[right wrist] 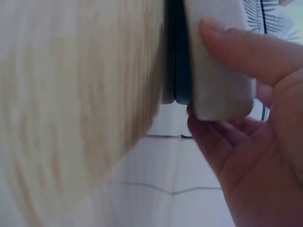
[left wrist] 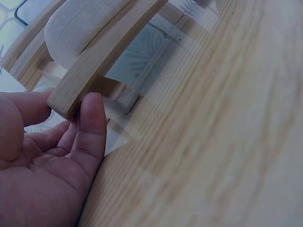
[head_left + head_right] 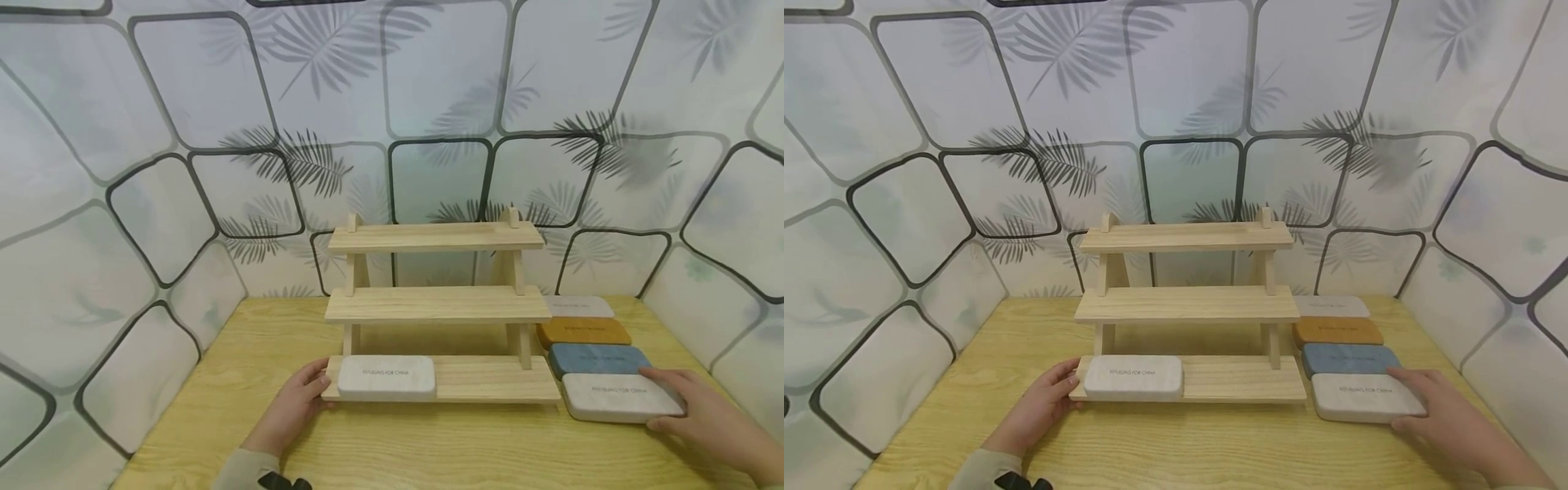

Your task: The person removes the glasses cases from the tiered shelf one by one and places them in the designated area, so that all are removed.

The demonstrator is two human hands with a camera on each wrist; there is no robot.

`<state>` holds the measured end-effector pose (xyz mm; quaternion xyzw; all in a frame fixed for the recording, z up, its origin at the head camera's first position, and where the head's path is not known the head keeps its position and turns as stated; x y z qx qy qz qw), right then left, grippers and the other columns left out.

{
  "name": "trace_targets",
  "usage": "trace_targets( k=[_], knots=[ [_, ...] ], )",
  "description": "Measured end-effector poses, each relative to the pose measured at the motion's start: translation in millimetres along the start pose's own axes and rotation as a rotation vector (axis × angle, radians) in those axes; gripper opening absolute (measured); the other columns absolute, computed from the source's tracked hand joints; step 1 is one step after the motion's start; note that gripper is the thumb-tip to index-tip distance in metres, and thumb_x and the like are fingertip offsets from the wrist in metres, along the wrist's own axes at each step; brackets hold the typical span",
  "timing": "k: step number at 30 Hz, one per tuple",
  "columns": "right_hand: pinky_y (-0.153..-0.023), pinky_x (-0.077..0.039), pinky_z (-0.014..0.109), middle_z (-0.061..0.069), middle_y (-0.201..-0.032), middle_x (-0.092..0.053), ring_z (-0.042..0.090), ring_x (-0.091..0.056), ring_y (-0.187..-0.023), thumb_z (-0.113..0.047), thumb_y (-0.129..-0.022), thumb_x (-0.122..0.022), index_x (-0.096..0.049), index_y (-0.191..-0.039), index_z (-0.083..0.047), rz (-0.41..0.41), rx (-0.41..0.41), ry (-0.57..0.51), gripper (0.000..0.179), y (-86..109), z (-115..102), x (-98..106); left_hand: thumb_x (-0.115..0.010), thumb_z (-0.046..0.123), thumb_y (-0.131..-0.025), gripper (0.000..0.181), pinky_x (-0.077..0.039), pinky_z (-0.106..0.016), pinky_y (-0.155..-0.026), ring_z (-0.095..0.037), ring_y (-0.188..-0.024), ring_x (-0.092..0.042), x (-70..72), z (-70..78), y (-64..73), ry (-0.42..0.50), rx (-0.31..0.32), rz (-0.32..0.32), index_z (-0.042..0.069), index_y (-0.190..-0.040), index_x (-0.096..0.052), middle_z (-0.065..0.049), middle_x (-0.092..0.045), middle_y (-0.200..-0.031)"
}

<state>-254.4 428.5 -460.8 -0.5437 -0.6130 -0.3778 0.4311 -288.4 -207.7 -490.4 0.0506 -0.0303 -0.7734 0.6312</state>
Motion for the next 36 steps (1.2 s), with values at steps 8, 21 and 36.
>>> trace_targets(
  k=[8, 21, 36],
  knots=[
    [-0.085, -0.043, 0.069, 0.039, -0.129, -0.046, 0.059, -0.046, -0.113, -0.048, -0.072, -0.088, -0.048, -0.142, 0.006, -0.017, -0.018, -0.025, 0.097, -2.1, 4.0, -3.5, -0.047, 0.016, -0.108, 0.052, -0.054, -0.041, -0.091, -0.025, -0.114, -0.059, 0.5, 1.5, 0.7, -0.006, 0.013, 0.024, -0.005, -0.154, -0.031, -0.028, -0.04, -0.15],
    [-0.083, -0.044, 0.068, 0.039, -0.127, -0.047, 0.058, -0.047, -0.112, -0.047, -0.072, -0.088, -0.048, -0.142, 0.006, -0.022, -0.025, -0.042, 0.096, -4.9, 4.0, -4.8, -0.046, 0.015, -0.109, 0.052, -0.053, -0.041, -0.09, -0.023, -0.113, -0.059, 0.7, 0.0, 3.3, -0.003, 0.009, 0.026, -0.005, -0.154, -0.03, -0.028, -0.04, -0.15],
    [-0.085, -0.043, 0.07, 0.043, -0.132, -0.044, 0.06, -0.042, -0.116, -0.053, -0.082, -0.08, -0.044, -0.142, 0.011, -0.025, -0.005, -0.045, 0.094, -4.6, 3.8, -8.5, -0.047, 0.012, -0.108, 0.049, -0.054, -0.04, -0.089, -0.024, -0.114, -0.058, 0.9, -2.2, -1.8, 0.009, 0.007, 0.052, -0.004, -0.152, -0.034, -0.026, -0.044, -0.146]
  ],
)
Point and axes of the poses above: each hand's wrist, its own y-axis away from the middle knuckle, its own x-axis out of the back of the hand, z = x × y, the point moved 6 cm from there along -y, towards the middle knuckle
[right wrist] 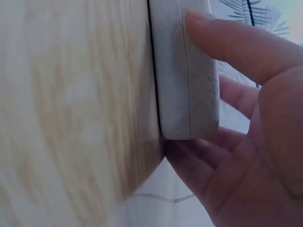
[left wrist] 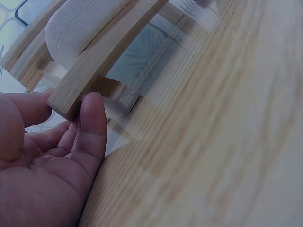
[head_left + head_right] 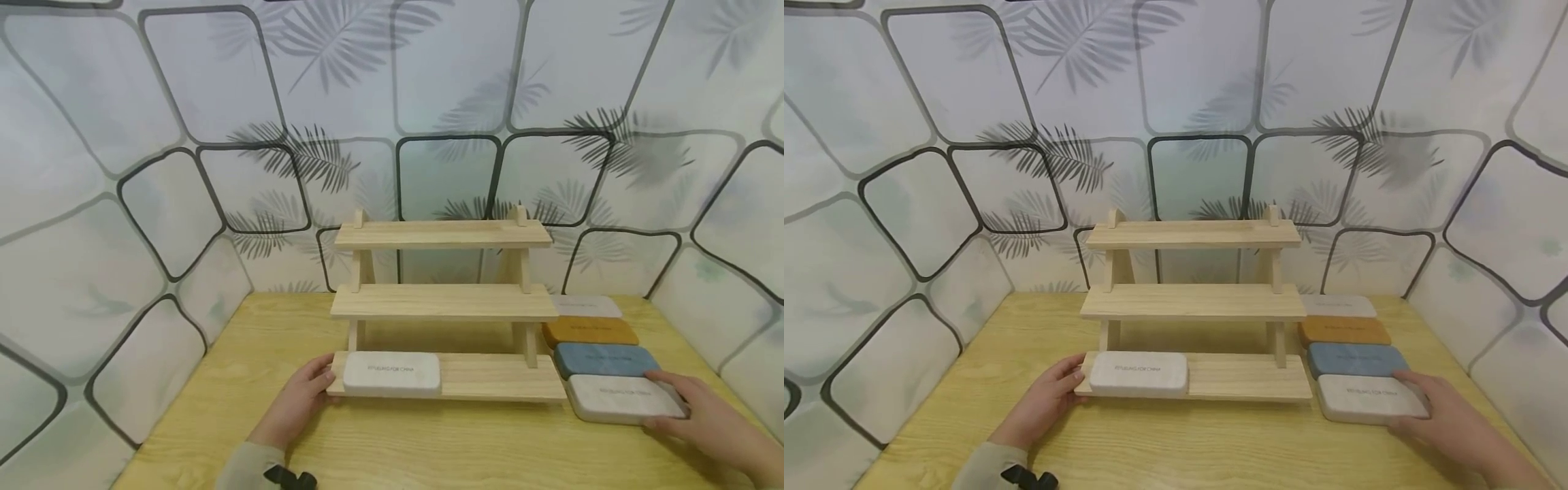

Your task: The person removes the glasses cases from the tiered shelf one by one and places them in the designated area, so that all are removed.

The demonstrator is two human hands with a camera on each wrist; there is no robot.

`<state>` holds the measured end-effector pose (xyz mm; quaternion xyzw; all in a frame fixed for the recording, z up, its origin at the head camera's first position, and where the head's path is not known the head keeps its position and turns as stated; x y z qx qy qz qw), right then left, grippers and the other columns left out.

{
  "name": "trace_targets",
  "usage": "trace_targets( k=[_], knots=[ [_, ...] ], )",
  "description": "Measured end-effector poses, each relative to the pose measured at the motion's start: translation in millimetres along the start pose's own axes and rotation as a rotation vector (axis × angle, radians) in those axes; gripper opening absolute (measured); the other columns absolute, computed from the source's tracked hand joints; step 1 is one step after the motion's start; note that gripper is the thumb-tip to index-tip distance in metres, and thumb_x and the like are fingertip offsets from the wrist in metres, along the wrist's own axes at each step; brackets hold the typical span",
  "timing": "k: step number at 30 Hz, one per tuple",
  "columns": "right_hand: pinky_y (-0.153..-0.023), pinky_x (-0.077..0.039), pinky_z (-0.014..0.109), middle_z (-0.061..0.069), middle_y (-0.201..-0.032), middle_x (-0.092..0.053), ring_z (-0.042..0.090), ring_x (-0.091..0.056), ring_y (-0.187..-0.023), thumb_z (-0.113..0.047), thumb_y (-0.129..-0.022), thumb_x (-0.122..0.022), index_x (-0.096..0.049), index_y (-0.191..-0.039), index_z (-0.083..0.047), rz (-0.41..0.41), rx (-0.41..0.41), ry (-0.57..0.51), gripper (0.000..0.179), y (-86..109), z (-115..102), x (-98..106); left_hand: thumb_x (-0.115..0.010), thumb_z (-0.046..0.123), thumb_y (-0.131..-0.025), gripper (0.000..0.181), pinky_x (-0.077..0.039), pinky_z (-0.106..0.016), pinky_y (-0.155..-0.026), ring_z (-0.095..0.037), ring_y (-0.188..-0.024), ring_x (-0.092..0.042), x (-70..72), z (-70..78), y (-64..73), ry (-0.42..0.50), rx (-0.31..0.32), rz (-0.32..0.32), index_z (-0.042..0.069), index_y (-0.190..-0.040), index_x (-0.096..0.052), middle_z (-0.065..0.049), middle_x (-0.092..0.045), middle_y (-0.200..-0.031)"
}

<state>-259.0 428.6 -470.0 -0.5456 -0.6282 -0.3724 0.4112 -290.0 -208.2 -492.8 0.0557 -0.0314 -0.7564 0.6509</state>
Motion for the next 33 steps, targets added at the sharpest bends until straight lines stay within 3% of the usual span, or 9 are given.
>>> trace_targets(
  k=[8, 13, 20, 33],
  knots=[
    [-0.089, -0.035, 0.073, 0.042, -0.134, -0.04, 0.06, -0.035, -0.119, -0.047, -0.09, -0.076, -0.046, -0.138, 0.012, 0.135, 0.03, 0.005, 0.082, 7.8, -19, 12, -0.047, 0.014, -0.108, 0.05, -0.054, -0.041, -0.089, -0.026, -0.116, -0.057, 0.0, 0.6, 1.7, -0.007, 0.007, 0.005, -0.004, -0.153, -0.033, -0.027, -0.042, -0.148],
    [-0.087, -0.034, 0.075, 0.04, -0.139, -0.039, 0.061, -0.035, -0.122, -0.048, -0.092, -0.073, -0.046, -0.142, 0.007, 0.133, 0.056, -0.001, 0.079, 10.5, -47, 15, -0.047, 0.015, -0.108, 0.051, -0.054, -0.041, -0.089, -0.026, -0.116, -0.057, 1.4, 0.0, 2.2, -0.012, 0.023, 0.003, -0.004, -0.153, -0.032, -0.027, -0.041, -0.149],
    [-0.083, -0.042, 0.072, 0.025, -0.142, -0.047, 0.051, -0.045, -0.123, -0.038, -0.09, -0.078, -0.051, -0.144, -0.005, 0.191, 0.221, -0.058, 0.068, 11.0, -101, 25, -0.048, 0.015, -0.108, 0.052, -0.054, -0.041, -0.089, -0.026, -0.118, -0.056, 1.1, 1.2, 0.9, -0.006, 0.018, 0.003, -0.004, -0.153, -0.032, -0.027, -0.041, -0.149],
    [-0.085, -0.047, 0.068, 0.018, -0.147, -0.046, 0.049, -0.047, -0.127, -0.039, -0.094, -0.074, -0.047, -0.15, -0.014, 0.109, 0.309, -0.133, 0.067, 2.4, -162, 18, -0.048, 0.014, -0.108, 0.052, -0.054, -0.041, -0.089, -0.026, -0.117, -0.056, -0.1, 1.0, 0.8, -0.011, 0.021, -0.003, -0.004, -0.153, -0.032, -0.027, -0.04, -0.15]
  ],
)
Point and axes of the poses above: each hand's wrist, its own y-axis away from the middle knuckle, its own x-axis out of the back of the hand, z = x × y, the point moved 6 cm from there along -y, towards the middle knuckle
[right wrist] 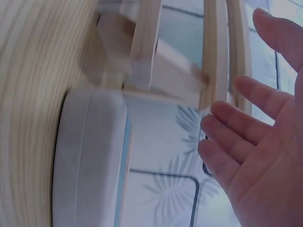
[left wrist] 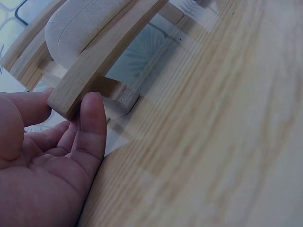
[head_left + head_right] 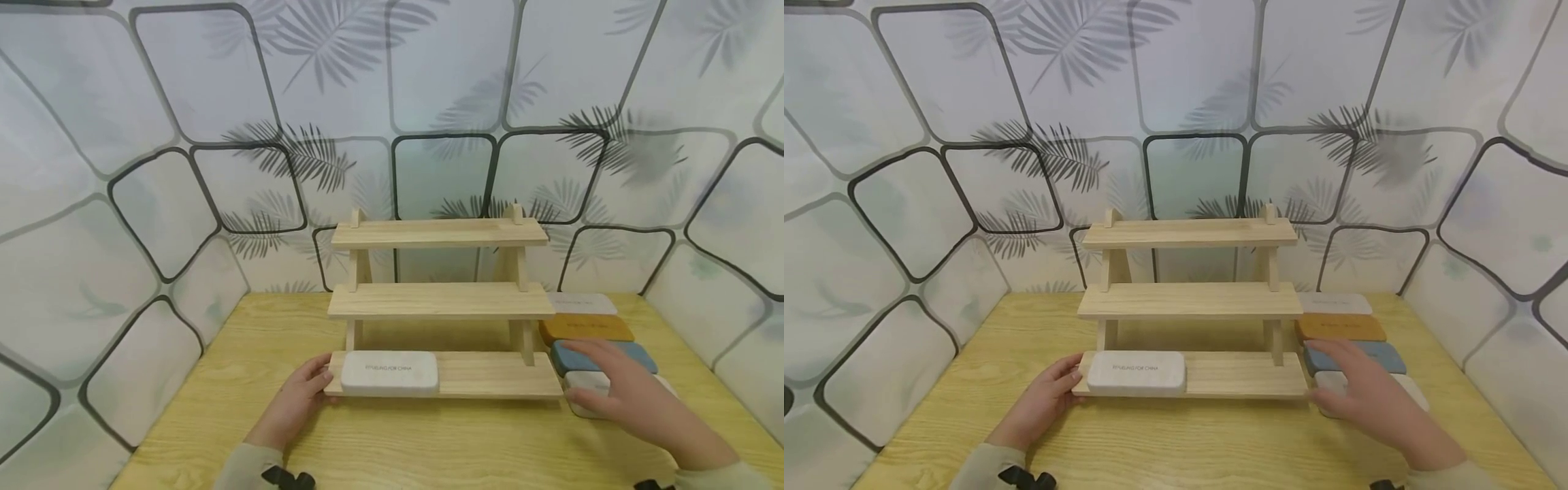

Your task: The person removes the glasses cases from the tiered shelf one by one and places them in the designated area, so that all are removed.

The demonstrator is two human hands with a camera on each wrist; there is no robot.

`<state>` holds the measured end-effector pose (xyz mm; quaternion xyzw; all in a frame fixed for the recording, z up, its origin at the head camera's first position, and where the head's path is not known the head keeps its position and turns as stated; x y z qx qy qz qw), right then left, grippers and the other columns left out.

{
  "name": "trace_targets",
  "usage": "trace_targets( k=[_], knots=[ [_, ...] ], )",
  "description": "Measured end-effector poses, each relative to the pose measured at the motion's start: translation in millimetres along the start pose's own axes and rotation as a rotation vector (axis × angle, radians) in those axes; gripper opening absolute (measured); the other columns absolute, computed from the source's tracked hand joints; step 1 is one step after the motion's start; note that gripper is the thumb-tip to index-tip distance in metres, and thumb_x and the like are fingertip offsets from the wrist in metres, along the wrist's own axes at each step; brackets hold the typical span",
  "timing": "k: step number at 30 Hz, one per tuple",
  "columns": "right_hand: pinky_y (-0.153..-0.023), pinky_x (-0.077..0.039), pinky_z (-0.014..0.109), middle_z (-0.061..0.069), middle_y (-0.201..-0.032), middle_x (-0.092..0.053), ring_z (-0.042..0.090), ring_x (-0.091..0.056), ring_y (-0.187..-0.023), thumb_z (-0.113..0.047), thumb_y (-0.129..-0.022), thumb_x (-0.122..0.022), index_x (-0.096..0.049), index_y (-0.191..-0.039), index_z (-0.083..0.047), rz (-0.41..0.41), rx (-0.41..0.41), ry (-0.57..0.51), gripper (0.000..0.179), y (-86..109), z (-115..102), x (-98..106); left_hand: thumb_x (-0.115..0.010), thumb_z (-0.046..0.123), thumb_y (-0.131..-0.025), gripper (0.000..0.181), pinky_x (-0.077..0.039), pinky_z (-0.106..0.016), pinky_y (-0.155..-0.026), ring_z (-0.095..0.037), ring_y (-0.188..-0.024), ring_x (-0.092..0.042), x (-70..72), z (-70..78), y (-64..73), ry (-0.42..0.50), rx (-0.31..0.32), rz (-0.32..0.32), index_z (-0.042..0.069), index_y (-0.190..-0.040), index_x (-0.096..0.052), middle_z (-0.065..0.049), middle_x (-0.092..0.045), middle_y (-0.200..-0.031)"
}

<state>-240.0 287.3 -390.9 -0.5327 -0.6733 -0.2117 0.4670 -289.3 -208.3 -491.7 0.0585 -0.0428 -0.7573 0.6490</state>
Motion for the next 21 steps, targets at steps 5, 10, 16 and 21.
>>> trace_targets(
  k=[5, 10, 16, 21],
  knots=[
    [-0.088, -0.048, 0.067, 0.018, -0.149, -0.046, 0.047, -0.048, -0.128, -0.042, -0.094, -0.072, -0.047, -0.149, -0.017, -0.024, -0.007, -0.039, 0.066, -8.5, -14, -11, -0.048, 0.015, -0.108, 0.052, -0.054, -0.041, -0.089, -0.026, -0.118, -0.055, -0.1, 0.7, -0.1, 0.002, 0.004, -0.004, -0.004, -0.154, -0.031, -0.027, -0.04, -0.15],
    [-0.09, -0.048, 0.063, 0.011, -0.147, -0.049, 0.041, -0.051, -0.128, -0.041, -0.094, -0.073, -0.048, -0.149, -0.016, -0.007, 0.042, -0.046, 0.066, -15.6, -24, -24, -0.048, 0.015, -0.108, 0.051, -0.054, -0.041, -0.088, -0.025, -0.116, -0.056, -0.3, 0.7, 0.2, 0.0, 0.002, -0.002, -0.004, -0.153, -0.032, -0.026, -0.044, -0.146],
    [-0.094, -0.047, 0.061, 0.005, -0.146, -0.052, 0.035, -0.052, -0.128, -0.044, -0.092, -0.074, -0.049, -0.149, -0.023, 0.002, 0.101, -0.047, 0.065, -20.5, -38, -36, -0.047, 0.012, -0.108, 0.049, -0.054, -0.041, -0.088, -0.025, -0.114, -0.058, -0.4, 0.7, -0.1, -0.002, -0.006, 0.011, -0.004, -0.152, -0.034, -0.026, -0.046, -0.144],
    [-0.096, -0.046, 0.061, 0.004, -0.147, -0.052, 0.033, -0.051, -0.13, -0.043, -0.092, -0.075, -0.05, -0.148, -0.022, -0.002, 0.127, -0.064, 0.065, -22.1, -46, -46, -0.048, 0.014, -0.108, 0.05, -0.054, -0.041, -0.088, -0.025, -0.115, -0.057, 0.0, 0.3, -0.1, 0.002, 0.001, 0.013, -0.003, -0.153, -0.033, -0.026, -0.045, -0.145]
  ],
)
Point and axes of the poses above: each hand's wrist, its own y-axis away from the middle knuckle, its own x-axis out of the back of the hand, z = x × y, the point moved 6 cm from there along -y, towards the middle knuckle
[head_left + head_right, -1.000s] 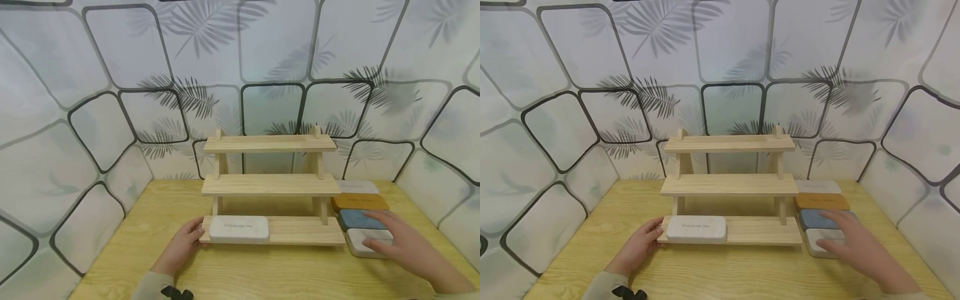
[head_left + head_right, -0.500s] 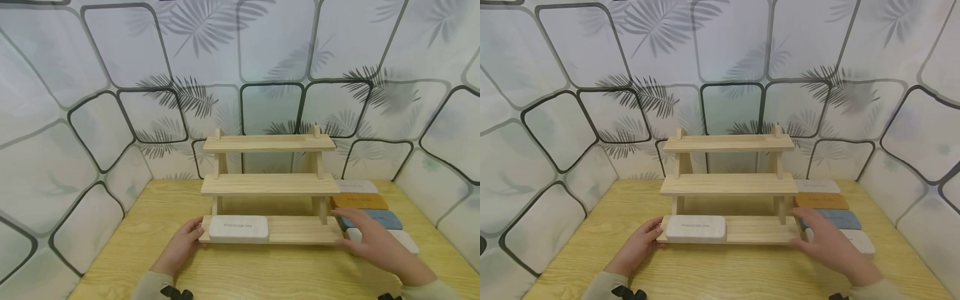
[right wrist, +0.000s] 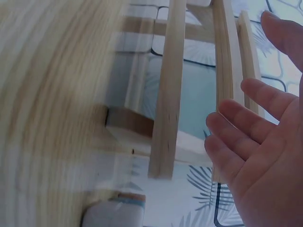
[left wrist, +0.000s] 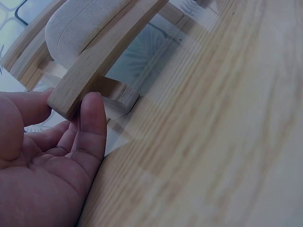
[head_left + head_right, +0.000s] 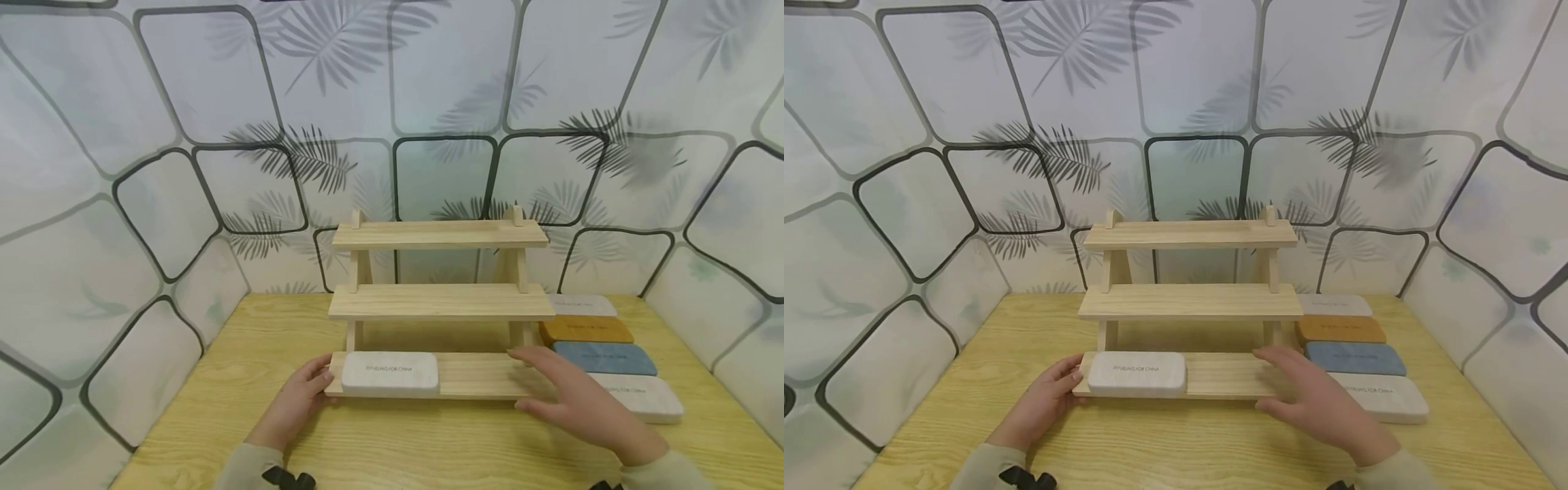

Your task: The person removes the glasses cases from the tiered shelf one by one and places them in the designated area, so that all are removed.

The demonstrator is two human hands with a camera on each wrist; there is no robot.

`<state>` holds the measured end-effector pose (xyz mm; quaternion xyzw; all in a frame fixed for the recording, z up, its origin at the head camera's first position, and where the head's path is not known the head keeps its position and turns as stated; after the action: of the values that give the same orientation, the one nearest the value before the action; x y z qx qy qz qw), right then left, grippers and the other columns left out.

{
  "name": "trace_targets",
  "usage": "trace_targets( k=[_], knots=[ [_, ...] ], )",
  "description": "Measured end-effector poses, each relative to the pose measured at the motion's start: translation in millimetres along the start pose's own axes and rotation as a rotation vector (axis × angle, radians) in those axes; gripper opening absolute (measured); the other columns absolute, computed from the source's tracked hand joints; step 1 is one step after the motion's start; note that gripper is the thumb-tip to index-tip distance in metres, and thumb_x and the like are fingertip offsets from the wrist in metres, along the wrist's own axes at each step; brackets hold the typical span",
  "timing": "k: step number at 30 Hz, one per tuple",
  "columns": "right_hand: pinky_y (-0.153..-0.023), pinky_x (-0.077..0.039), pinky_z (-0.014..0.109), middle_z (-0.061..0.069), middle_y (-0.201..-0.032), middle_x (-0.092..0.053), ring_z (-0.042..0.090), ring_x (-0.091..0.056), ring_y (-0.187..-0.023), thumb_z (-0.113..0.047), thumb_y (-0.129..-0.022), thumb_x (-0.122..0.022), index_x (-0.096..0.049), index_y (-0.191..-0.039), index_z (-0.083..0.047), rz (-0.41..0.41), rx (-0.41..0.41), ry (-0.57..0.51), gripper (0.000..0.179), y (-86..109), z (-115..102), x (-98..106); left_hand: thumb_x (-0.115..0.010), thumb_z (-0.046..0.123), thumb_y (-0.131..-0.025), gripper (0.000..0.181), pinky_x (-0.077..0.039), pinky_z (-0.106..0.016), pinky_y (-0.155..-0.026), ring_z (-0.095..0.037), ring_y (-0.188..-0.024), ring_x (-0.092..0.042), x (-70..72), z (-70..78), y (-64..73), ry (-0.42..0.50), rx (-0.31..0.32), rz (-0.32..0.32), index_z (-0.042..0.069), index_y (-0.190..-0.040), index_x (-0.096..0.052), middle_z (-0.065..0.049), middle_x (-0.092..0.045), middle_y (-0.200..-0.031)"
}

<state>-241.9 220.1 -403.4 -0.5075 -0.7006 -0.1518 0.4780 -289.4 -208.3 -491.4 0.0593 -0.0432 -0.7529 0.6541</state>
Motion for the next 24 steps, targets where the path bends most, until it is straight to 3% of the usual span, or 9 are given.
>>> trace_targets(
  k=[11, 24],
  knots=[
    [-0.097, -0.047, 0.059, 0.001, -0.146, -0.052, 0.03, -0.05, -0.131, -0.049, -0.092, -0.072, -0.051, -0.147, -0.019, -0.05, 0.022, -0.02, 0.066, -8.0, -11, -18, -0.047, 0.015, -0.108, 0.051, -0.055, -0.041, -0.088, -0.026, -0.114, -0.058, -0.4, 1.1, 0.5, -0.013, 0.005, -0.006, -0.003, -0.153, -0.032, -0.025, -0.047, -0.144],
    [-0.101, -0.046, 0.056, -0.001, -0.145, -0.053, 0.027, -0.051, -0.131, -0.044, -0.09, -0.076, -0.051, -0.148, -0.022, -0.05, 0.079, -0.015, 0.067, -16.5, -24, -34, -0.046, 0.013, -0.108, 0.051, -0.054, -0.04, -0.088, -0.025, -0.113, -0.058, -0.9, 1.1, -0.7, 0.002, -0.013, -0.021, -0.005, -0.153, -0.031, -0.027, -0.045, -0.145]
  ],
)
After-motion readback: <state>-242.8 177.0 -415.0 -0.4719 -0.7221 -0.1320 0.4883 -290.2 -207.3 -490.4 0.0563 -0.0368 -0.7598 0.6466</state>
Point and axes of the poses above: each hand's wrist, its own y-axis away from the middle knuckle, its own x-axis out of the back of the hand, z = x × y, the point moved 6 cm from there along -y, towards the middle knuckle
